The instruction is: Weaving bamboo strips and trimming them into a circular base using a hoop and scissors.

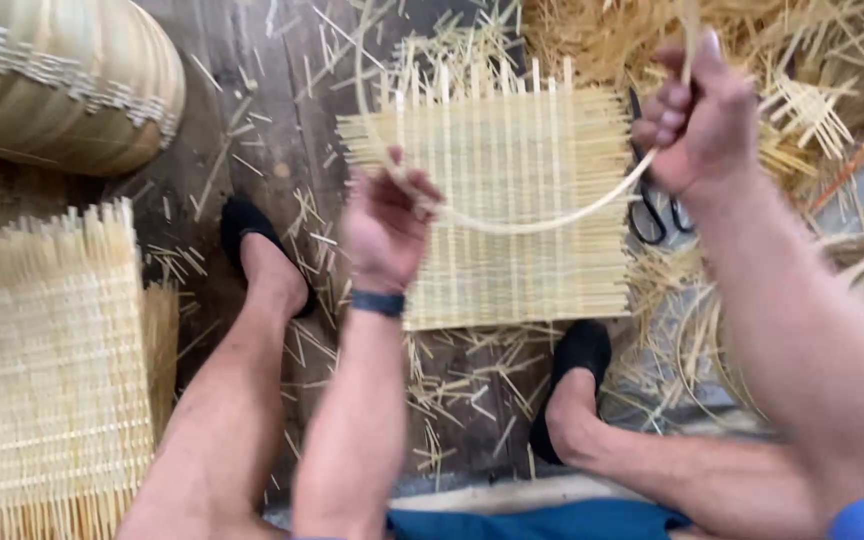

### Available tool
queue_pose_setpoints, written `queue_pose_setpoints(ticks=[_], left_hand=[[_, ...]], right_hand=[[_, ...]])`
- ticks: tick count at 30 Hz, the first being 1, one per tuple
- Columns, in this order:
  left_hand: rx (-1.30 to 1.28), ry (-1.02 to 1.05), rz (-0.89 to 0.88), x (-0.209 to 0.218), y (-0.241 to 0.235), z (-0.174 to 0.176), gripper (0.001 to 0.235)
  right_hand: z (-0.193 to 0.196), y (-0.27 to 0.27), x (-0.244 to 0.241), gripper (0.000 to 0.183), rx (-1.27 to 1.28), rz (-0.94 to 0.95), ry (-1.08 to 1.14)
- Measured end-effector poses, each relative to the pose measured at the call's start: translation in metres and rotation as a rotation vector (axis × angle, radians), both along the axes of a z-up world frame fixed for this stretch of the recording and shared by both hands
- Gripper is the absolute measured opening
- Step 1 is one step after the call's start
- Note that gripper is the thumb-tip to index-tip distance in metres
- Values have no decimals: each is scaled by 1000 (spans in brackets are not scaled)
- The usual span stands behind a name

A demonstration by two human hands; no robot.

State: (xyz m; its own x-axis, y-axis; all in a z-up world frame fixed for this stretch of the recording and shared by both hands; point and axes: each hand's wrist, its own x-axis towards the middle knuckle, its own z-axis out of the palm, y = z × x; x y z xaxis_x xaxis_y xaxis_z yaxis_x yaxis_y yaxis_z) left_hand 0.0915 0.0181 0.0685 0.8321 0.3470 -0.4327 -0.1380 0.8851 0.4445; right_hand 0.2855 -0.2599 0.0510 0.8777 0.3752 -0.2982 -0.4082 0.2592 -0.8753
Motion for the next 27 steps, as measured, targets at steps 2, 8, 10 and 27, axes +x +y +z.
queue_pose_setpoints(ticks=[2, 8, 10, 27], left_hand=[[-59, 46, 42, 3, -14, 7, 45], [150, -137, -56, -18, 10, -3, 31], [399, 12, -361, -13, 13, 24, 32], [334, 319, -743, 5, -32, 44, 83]], right_hand=[[-16, 12, -3, 37, 142, -72, -18], [61, 57, -58, 39, -794, -167, -954], [119, 92, -72, 38, -787, 34, -1771], [92, 96, -104, 17, -687, 440, -1843]])
